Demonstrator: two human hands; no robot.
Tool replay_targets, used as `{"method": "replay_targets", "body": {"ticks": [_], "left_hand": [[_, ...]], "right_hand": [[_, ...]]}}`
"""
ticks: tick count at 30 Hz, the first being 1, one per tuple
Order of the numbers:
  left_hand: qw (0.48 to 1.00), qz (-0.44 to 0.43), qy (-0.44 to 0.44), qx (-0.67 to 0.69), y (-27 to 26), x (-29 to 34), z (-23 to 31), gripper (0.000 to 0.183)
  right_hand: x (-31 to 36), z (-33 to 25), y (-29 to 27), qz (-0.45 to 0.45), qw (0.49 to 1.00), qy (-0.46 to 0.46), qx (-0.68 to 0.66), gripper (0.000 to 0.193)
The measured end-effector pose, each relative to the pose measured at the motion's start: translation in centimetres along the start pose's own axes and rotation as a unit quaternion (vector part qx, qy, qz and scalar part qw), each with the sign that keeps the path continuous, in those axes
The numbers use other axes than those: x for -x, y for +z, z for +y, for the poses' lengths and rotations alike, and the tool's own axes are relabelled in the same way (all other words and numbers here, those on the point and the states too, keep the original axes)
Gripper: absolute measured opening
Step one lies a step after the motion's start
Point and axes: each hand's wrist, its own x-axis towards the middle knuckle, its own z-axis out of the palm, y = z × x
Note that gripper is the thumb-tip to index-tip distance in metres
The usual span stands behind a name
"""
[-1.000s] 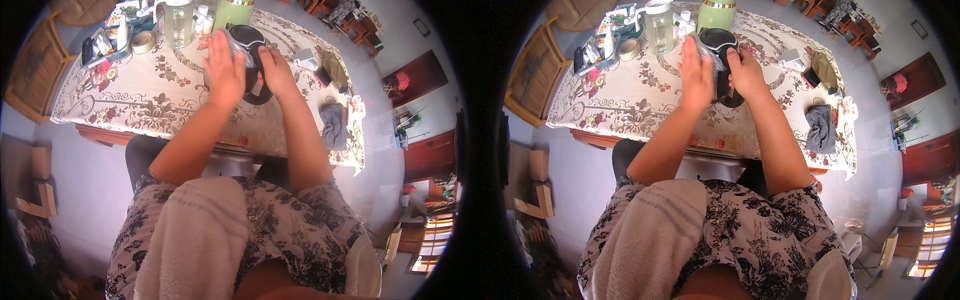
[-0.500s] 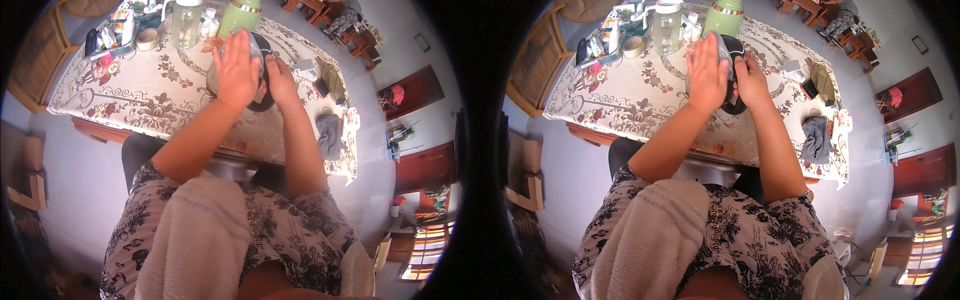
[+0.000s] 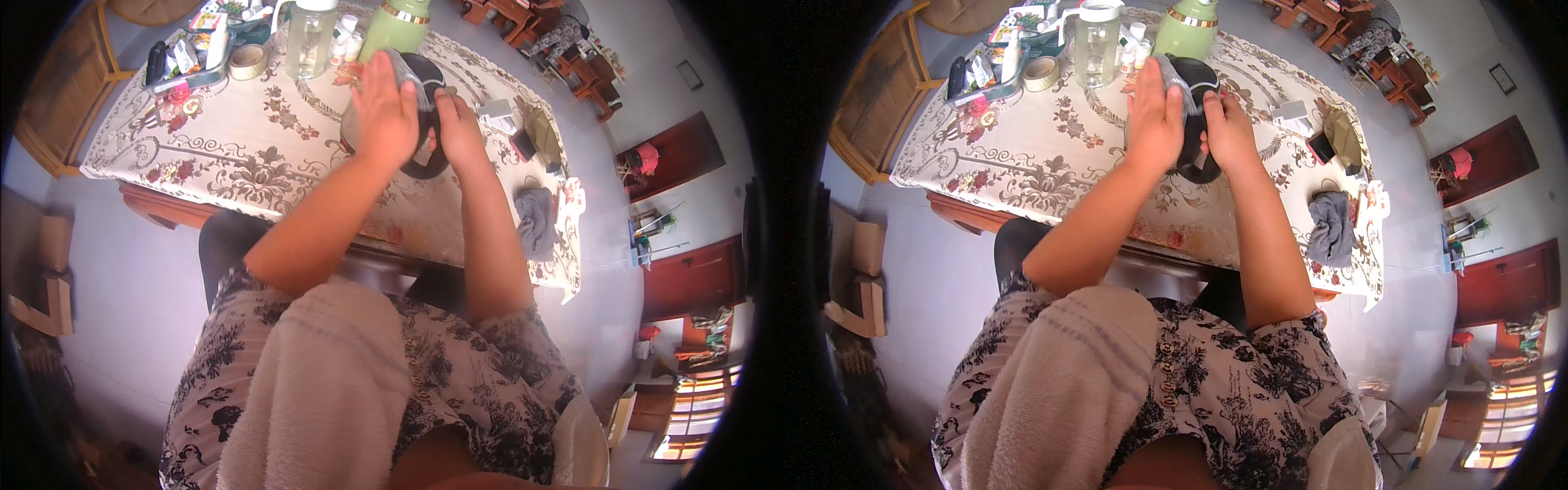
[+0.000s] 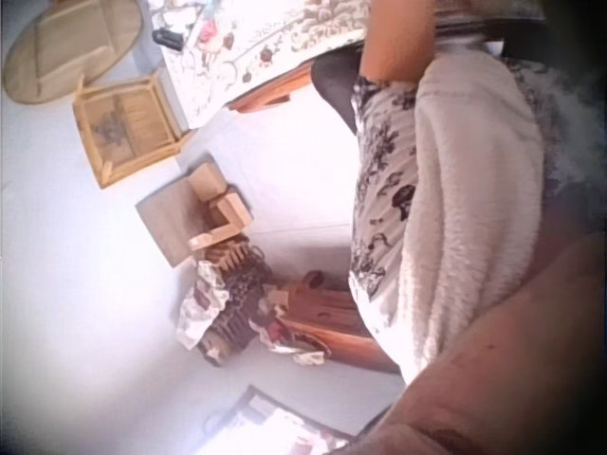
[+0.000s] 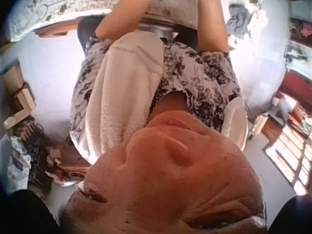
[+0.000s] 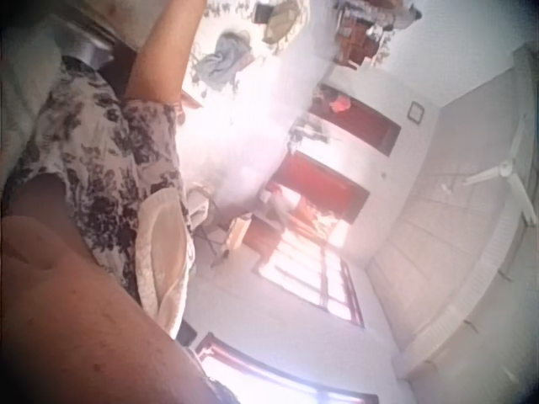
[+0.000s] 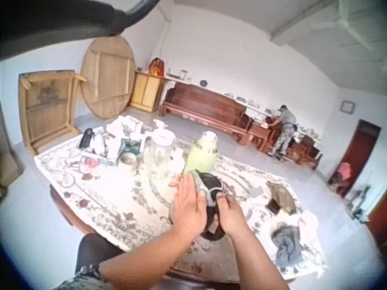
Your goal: The person scrubs the exterior of a stainless steel electric kettle with a steel wool pad while it sits on a table. They rotate the kettle to clean different sides and the handle, then wipe the surface with a cloth. The person also briefly handles a green thermos and a pink water bottle on the table.
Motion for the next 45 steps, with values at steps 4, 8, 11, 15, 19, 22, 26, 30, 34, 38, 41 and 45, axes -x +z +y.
{"method": "replay_targets", "body": {"ticks": [4, 8, 11, 15, 19, 22, 26, 30, 34, 38, 41, 45], "left_hand": [[0.978, -0.079, -0.175, 0.083, -2.0, 0.4, -4.9, 0.064], [0.984, -0.062, -0.155, 0.067, 0.0, 6.0, -8.9, 0.068], [0.996, -0.034, -0.071, -0.033, -0.3, 8.0, -4.4, 0.070], [1.000, 0.003, -0.006, 0.012, -0.6, 5.7, -4.2, 0.066], [0.898, -0.201, -0.325, 0.217, -3.5, -1.1, -9.1, 0.059], [0.949, -0.120, -0.218, 0.193, -1.6, 1.1, -9.0, 0.057], [0.994, 0.099, 0.038, -0.016, 1.2, 5.6, -2.9, 0.055], [0.997, 0.049, 0.044, -0.035, 0.9, 0.0, -3.5, 0.058], [0.997, -0.061, -0.049, 0.015, -1.4, 0.3, -8.1, 0.058], [0.994, -0.091, -0.037, -0.054, -2.5, 3.8, -10.9, 0.048], [0.963, -0.182, 0.019, -0.196, -5.3, 3.2, -10.7, 0.050], [0.961, -0.222, -0.076, -0.146, -7.3, 1.5, -9.0, 0.074]], "right_hand": [[0.3, 0.0, 0.0, 0.011, 1.000, 0.009, -0.003, 0.044], [0.0, -0.7, 0.4, 0.004, 1.000, 0.009, 0.000, 0.044], [0.0, 0.2, -0.1, 0.000, 1.000, 0.013, -0.019, 0.046], [-0.2, 0.8, -0.4, -0.004, 1.000, 0.008, -0.020, 0.047], [0.3, -0.5, 0.2, 0.004, 1.000, 0.001, -0.001, 0.045], [0.2, -0.5, 0.1, 0.004, 1.000, 0.007, 0.015, 0.045], [0.3, 0.1, 0.0, 0.008, 1.000, 0.009, 0.001, 0.044], [0.0, 0.1, -0.1, -0.006, 1.000, 0.003, -0.006, 0.043], [-0.4, 0.3, -0.2, -0.008, 1.000, -0.019, 0.002, 0.047], [0.0, -0.1, -0.2, -0.001, 1.000, -0.015, 0.013, 0.049], [0.1, 0.4, -0.4, 0.005, 1.000, -0.010, 0.002, 0.050], [0.0, 0.5, -0.2, 0.016, 1.000, -0.013, 0.022, 0.051]]}}
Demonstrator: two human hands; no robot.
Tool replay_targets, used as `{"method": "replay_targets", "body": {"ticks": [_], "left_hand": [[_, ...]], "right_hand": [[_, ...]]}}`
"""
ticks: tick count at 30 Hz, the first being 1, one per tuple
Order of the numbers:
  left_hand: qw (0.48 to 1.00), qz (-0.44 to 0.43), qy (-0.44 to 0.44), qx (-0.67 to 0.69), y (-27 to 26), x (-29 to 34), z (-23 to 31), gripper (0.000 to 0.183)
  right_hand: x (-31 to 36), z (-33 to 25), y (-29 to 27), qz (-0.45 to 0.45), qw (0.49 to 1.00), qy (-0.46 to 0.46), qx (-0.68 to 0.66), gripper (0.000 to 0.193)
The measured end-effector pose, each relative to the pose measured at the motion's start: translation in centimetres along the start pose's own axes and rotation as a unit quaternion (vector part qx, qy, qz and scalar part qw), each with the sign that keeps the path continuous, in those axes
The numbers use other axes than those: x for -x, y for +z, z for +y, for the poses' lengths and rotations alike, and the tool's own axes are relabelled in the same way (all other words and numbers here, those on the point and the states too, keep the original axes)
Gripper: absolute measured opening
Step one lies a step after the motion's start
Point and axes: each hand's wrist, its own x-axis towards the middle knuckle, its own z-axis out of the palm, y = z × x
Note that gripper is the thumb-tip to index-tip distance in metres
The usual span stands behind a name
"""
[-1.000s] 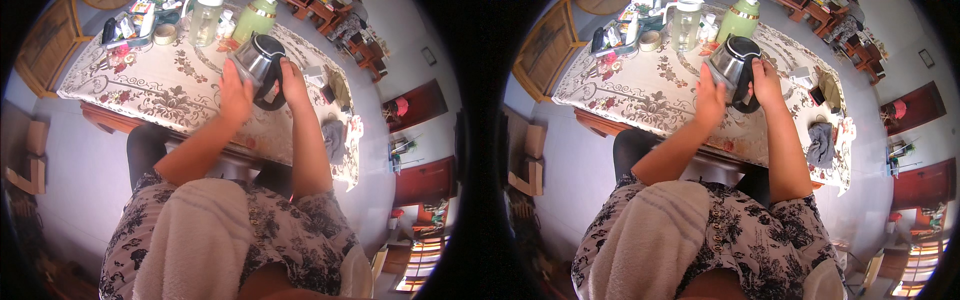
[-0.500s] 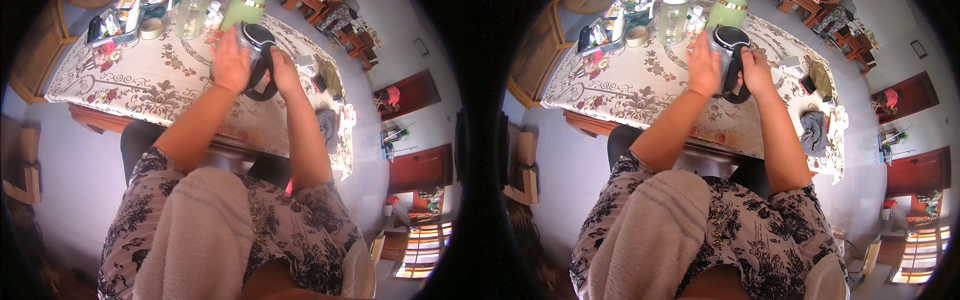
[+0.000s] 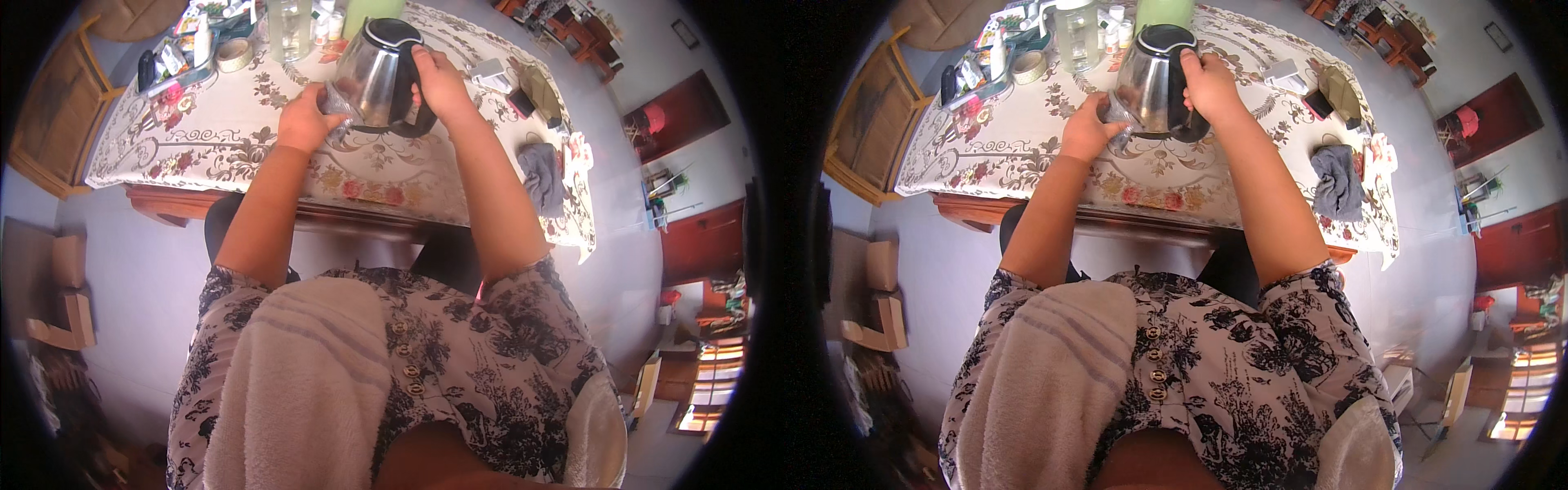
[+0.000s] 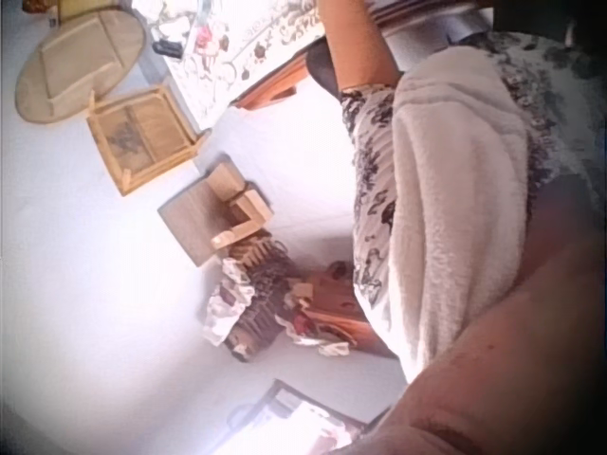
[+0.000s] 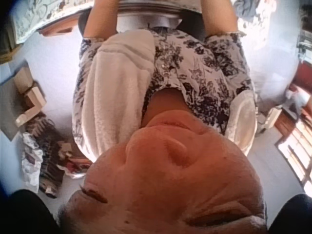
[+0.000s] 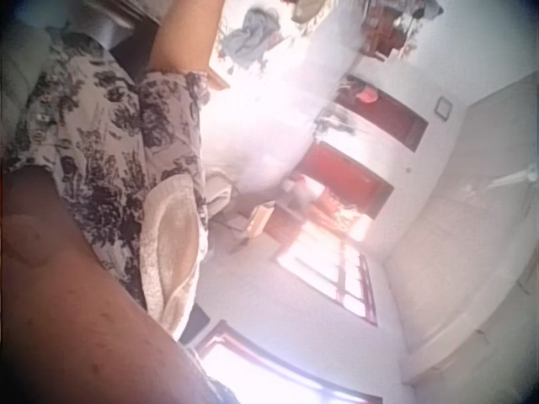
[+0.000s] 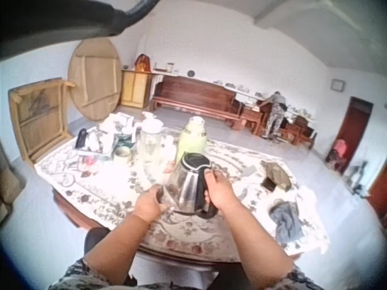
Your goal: The person scrubs the exterior of a stainless steel electric kettle with a steel wool pad while it sits on a table. They rotate the kettle to clean different sides and the handle, then wipe the surface with a cloth. The person also briefly handles a green thermos and a pink water bottle on the table.
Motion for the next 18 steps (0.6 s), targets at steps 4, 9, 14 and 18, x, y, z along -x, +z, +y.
{"method": "replay_targets", "body": {"ticks": [4, 9, 14, 18], "left_hand": [[0.990, 0.036, 0.035, -0.132, 1.5, -0.1, 0.8, 0.085], [0.984, 0.099, -0.069, -0.130, 4.7, 2.2, 4.3, 0.104], [0.969, 0.161, -0.113, -0.148, 7.0, 2.8, 6.1, 0.113], [0.979, 0.111, -0.061, -0.161, 5.5, 2.2, 5.0, 0.107]], "right_hand": [[-0.7, 0.1, -0.1, -0.004, 1.000, -0.001, 0.003, 0.052], [-0.4, -0.1, 0.0, -0.006, 1.000, 0.008, 0.004, 0.051], [-0.8, 0.2, -0.3, -0.021, 1.000, 0.006, 0.003, 0.052], [-1.0, 0.5, -0.7, -0.033, 0.999, -0.006, 0.004, 0.052]]}}
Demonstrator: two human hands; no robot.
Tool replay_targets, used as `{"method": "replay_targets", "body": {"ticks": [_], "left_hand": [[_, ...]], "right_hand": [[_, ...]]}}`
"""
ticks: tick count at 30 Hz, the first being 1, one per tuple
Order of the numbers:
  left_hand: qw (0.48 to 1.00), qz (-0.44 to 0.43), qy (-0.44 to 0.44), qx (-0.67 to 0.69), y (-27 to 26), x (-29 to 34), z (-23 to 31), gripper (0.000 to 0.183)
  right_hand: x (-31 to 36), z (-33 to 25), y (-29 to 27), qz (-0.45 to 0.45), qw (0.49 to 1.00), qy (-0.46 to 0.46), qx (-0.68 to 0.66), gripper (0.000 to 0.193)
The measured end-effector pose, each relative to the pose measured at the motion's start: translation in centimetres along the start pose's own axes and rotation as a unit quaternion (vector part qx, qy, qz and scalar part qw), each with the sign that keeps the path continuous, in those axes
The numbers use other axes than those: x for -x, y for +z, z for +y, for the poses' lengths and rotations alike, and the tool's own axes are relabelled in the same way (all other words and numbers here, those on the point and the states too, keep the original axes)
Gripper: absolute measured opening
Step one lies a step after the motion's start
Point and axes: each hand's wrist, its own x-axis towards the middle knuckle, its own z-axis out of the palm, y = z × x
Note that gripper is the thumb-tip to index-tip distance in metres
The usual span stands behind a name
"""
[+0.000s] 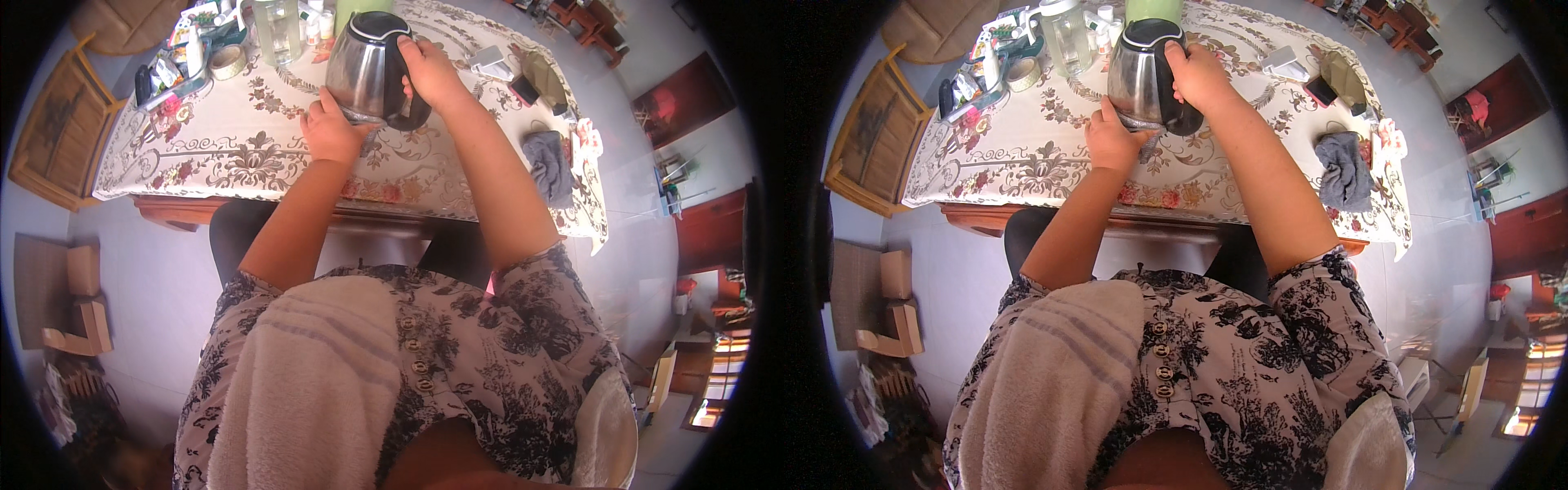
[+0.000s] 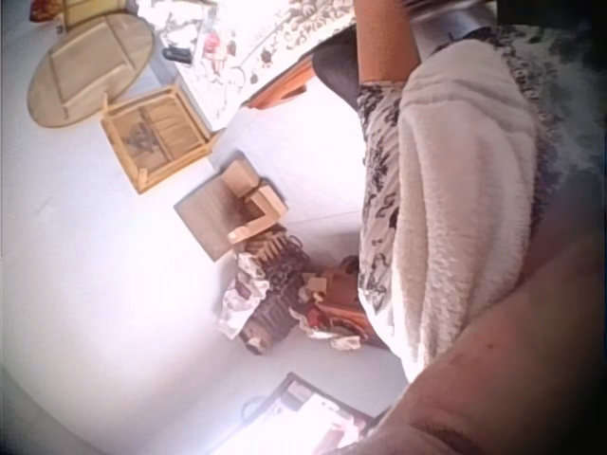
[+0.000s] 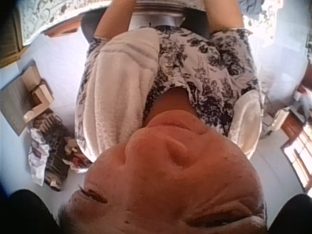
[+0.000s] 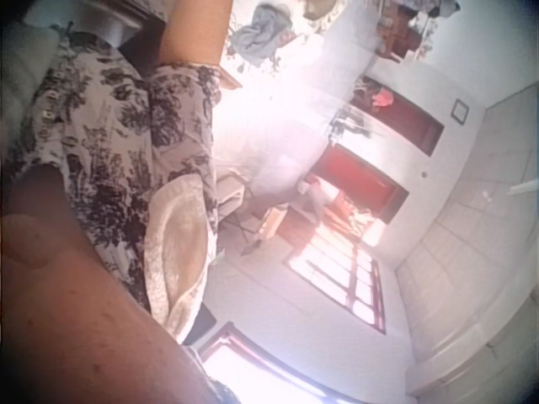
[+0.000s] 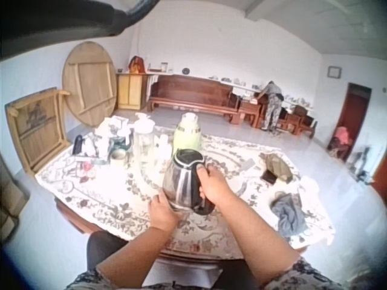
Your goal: The person scrubs the exterior of a stainless steel electric kettle with a steel wool pad while it sits on a table. They rotate the kettle to clean different sides and the handle, then wipe the surface with a cloth. The person also briefly handles a green thermos and a pink water bottle on the table.
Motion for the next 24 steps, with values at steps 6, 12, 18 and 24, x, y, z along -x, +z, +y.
{"method": "replay_targets", "body": {"ticks": [6, 12, 18, 24], "left_hand": [[0.994, -0.064, 0.049, 0.069, -1.5, -2.8, -3.9, 0.096], [0.982, -0.003, 0.165, 0.091, -2.5, -4.4, -4.5, 0.116], [0.996, -0.022, -0.025, 0.082, 0.4, -0.8, 0.7, 0.130], [0.995, 0.010, -0.026, 0.097, 0.9, -0.2, 0.9, 0.125]], "right_hand": [[-0.7, 0.0, -0.2, -0.021, 1.000, 0.009, 0.013, 0.051], [-0.3, -0.7, 0.2, 0.005, 1.000, 0.024, 0.007, 0.050], [-0.6, -0.2, 0.3, 0.008, 0.999, 0.033, -0.001, 0.050], [-0.5, -0.1, 0.1, -0.005, 0.999, 0.042, -0.001, 0.049]]}}
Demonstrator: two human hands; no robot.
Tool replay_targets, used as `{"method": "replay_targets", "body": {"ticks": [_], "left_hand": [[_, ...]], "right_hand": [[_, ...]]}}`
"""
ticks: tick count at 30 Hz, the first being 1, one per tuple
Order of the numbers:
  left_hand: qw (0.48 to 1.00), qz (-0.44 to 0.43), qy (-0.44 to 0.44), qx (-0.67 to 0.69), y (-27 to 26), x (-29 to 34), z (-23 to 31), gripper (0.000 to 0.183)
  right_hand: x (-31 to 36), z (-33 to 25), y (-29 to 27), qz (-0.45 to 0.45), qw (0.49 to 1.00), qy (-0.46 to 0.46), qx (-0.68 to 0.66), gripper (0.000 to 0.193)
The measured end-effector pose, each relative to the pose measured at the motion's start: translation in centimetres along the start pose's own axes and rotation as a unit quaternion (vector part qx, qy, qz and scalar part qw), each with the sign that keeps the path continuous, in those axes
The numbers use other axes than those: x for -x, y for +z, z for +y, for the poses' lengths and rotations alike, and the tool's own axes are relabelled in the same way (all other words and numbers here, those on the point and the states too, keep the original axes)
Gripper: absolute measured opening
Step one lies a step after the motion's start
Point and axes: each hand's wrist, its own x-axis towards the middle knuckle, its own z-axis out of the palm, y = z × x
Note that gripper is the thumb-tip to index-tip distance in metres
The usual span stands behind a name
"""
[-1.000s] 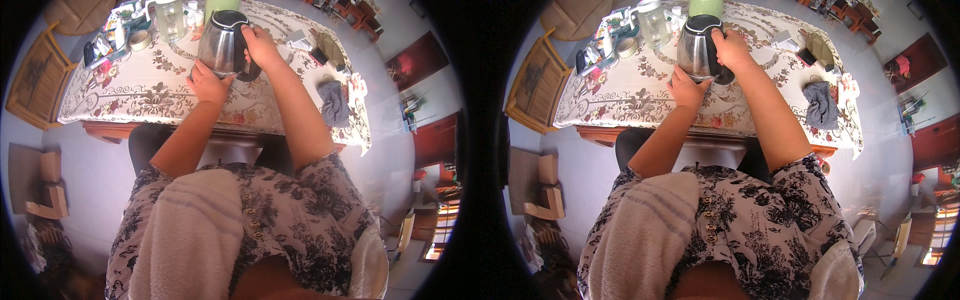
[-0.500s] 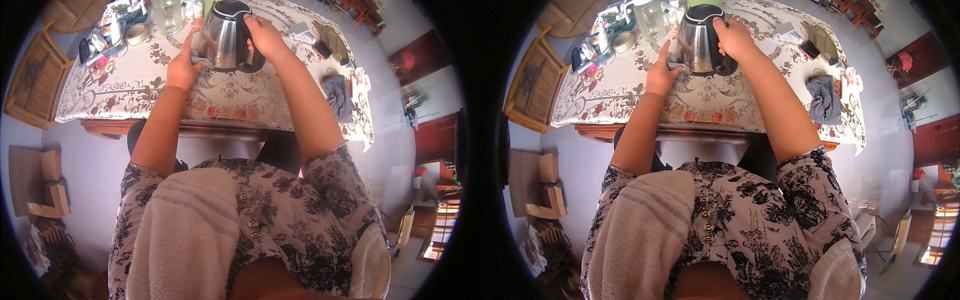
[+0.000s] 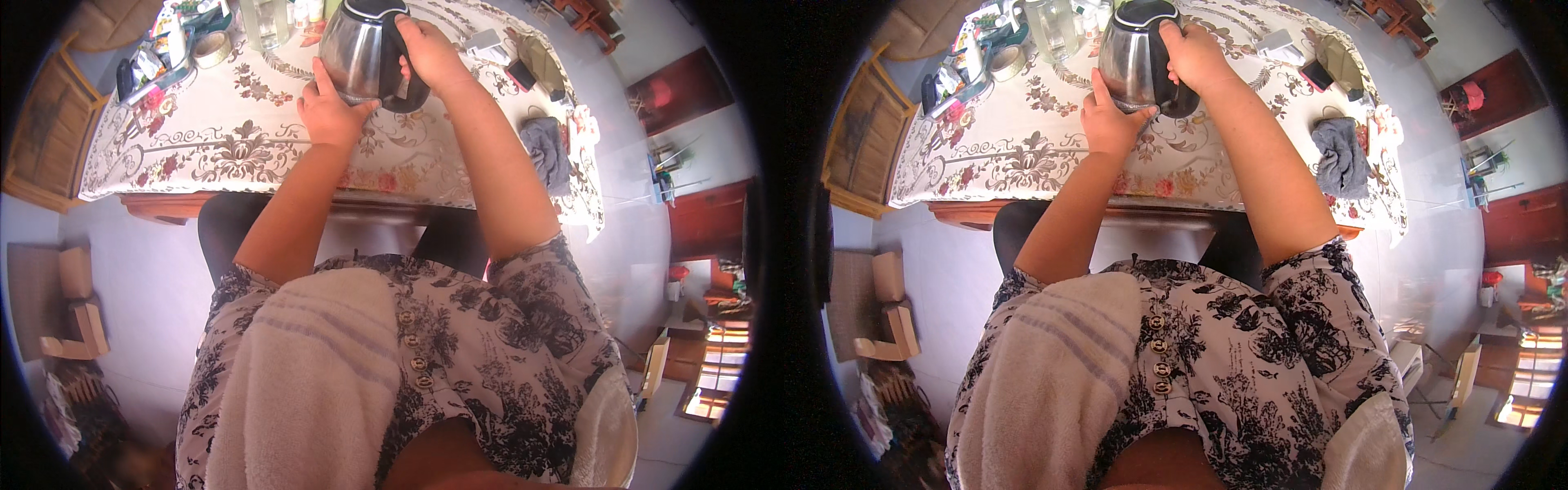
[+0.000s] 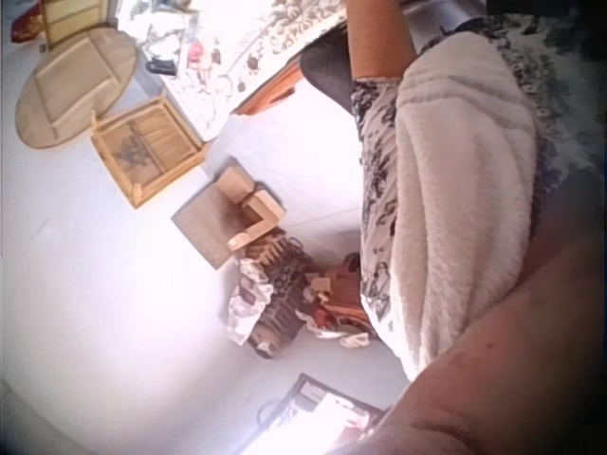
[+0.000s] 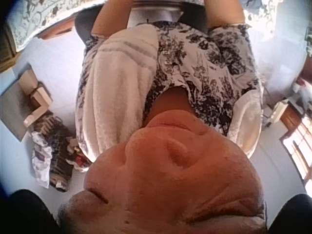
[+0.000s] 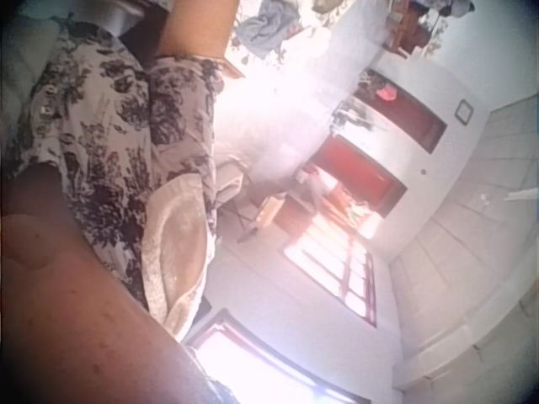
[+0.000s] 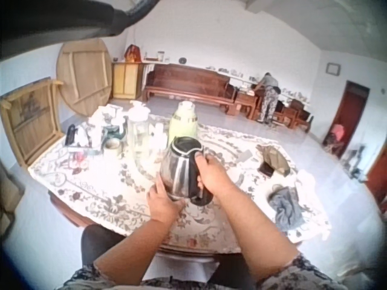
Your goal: The person scrubs the exterior of a stainless steel electric kettle with a steel wool pad while it sits on a table. They rotate the kettle to clean different sides and the handle, then wipe the surface with a cloth. The person also briefly handles a green thermos and a pink water bottle on the table.
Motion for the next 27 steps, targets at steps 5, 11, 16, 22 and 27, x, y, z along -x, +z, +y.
{"method": "replay_targets", "body": {"ticks": [5, 11, 16, 22, 27], "left_hand": [[1.000, -0.008, 0.014, 0.004, -1.2, -0.8, -1.1, 0.121], [0.995, -0.058, 0.081, -0.009, -2.7, -3.6, -3.5, 0.125], [0.989, -0.129, 0.064, 0.011, -4.6, -4.6, -3.6, 0.127], [0.968, -0.195, 0.129, 0.093, -4.8, -8.5, -7.3, 0.123], [0.936, -0.284, 0.190, 0.082, -5.3, -10.6, -6.6, 0.122]], "right_hand": [[-0.2, 0.2, -0.1, -0.006, 1.000, -0.008, -0.009, 0.047], [-1.2, 0.3, -1.5, -0.081, 0.996, -0.028, -0.029, 0.045], [-2.3, 0.3, -2.7, -0.134, 0.990, -0.032, -0.025, 0.043], [-4.6, 1.1, -5.1, -0.210, 0.975, -0.034, -0.059, 0.033], [-5.6, 1.7, -5.7, -0.252, 0.963, -0.038, -0.087, 0.030]]}}
